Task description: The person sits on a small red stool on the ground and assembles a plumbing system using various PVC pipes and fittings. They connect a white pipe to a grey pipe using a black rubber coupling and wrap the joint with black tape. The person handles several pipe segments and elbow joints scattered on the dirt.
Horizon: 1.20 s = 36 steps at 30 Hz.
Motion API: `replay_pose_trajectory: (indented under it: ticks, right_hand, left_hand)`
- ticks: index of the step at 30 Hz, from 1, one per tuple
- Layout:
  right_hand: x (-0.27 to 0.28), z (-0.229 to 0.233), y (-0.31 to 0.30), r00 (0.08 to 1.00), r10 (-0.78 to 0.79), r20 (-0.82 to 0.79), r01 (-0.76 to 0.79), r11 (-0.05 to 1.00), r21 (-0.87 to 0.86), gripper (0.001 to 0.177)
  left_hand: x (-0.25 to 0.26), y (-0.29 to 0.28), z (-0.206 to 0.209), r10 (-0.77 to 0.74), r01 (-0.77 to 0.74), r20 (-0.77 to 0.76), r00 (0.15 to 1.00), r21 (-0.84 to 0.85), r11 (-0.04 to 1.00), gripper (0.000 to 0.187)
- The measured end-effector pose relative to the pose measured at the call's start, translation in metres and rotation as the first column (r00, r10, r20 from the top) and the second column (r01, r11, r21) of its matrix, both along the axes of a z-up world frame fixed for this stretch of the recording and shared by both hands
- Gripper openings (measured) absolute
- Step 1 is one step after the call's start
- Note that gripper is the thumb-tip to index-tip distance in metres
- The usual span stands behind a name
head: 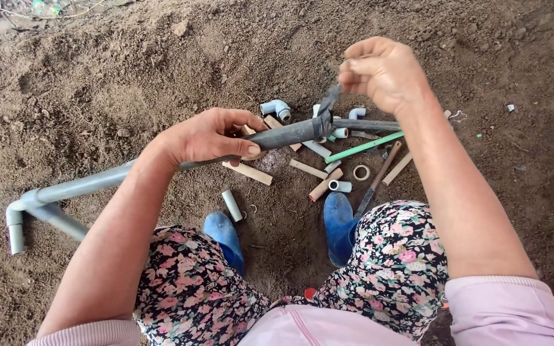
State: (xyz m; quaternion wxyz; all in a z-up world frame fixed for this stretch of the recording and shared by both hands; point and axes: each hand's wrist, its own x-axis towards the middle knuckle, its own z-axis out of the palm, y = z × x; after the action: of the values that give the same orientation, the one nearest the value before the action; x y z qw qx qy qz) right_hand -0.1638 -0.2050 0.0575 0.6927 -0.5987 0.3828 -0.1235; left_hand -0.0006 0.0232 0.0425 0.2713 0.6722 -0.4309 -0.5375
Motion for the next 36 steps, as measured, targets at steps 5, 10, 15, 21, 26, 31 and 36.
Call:
replay_pose_trajectory:
  ticks: [5, 10, 15, 21, 26, 31, 36]
  right_hand:
    - [-0.004, -0.014, -0.014, 0.989, -0.131, 0.061, 0.129, 0.991, 0.042, 0.021]
    - [0.004, 0.002, 0.012, 0.971, 0.164, -0.174, -0.135, 0.977, 0.166, 0.058]
    - [0.012, -0.006, 0.021, 0.99, 0.123, -0.068, -0.108, 0.976, 0.191, 0.041]
    - [0.012, -0.01, 0.018, 0.996, 0.064, 0.062, -0.069, 0.994, 0.083, 0.018]
    - [0.008, 0.002, 0.021, 0.986, -0.032, 0.164, 0.028, 0.999, 0.026, 0.019]
    - [-0.002, 0.003, 0.022, 0.917, 0.058, 0.395, 0.014, 0.984, -0.177, 0.024]
    - [-0.014, 0.016, 0.032, 0.911, 0.25, 0.329, -0.098, 0.904, -0.415, 0.024]
  left_hand:
    - [0.014, 0.008, -0.011, 0.0, -0.035, -0.237, 0.972, -0.142, 0.989, 0.037]
    - [0.018, 0.007, -0.008, 0.11, -0.124, -0.14, 0.984, -0.097, 0.988, 0.039]
    - [0.014, 0.006, -0.008, 0.094, -0.096, -0.046, 0.995, -0.044, 0.994, 0.038]
    - [0.006, 0.0, -0.004, 0.051, -0.051, 0.017, 0.999, -0.015, 0.999, 0.038]
    - [-0.003, -0.004, 0.007, 0.035, -0.048, 0.161, 0.986, 0.076, 0.996, 0.031]
    - [-0.002, -0.004, 0.005, 0.118, -0.134, 0.13, 0.984, 0.124, 0.983, 0.037]
    - [0.009, 0.003, -0.011, 0.182, -0.182, 0.112, 0.977, -0.016, 0.983, 0.045]
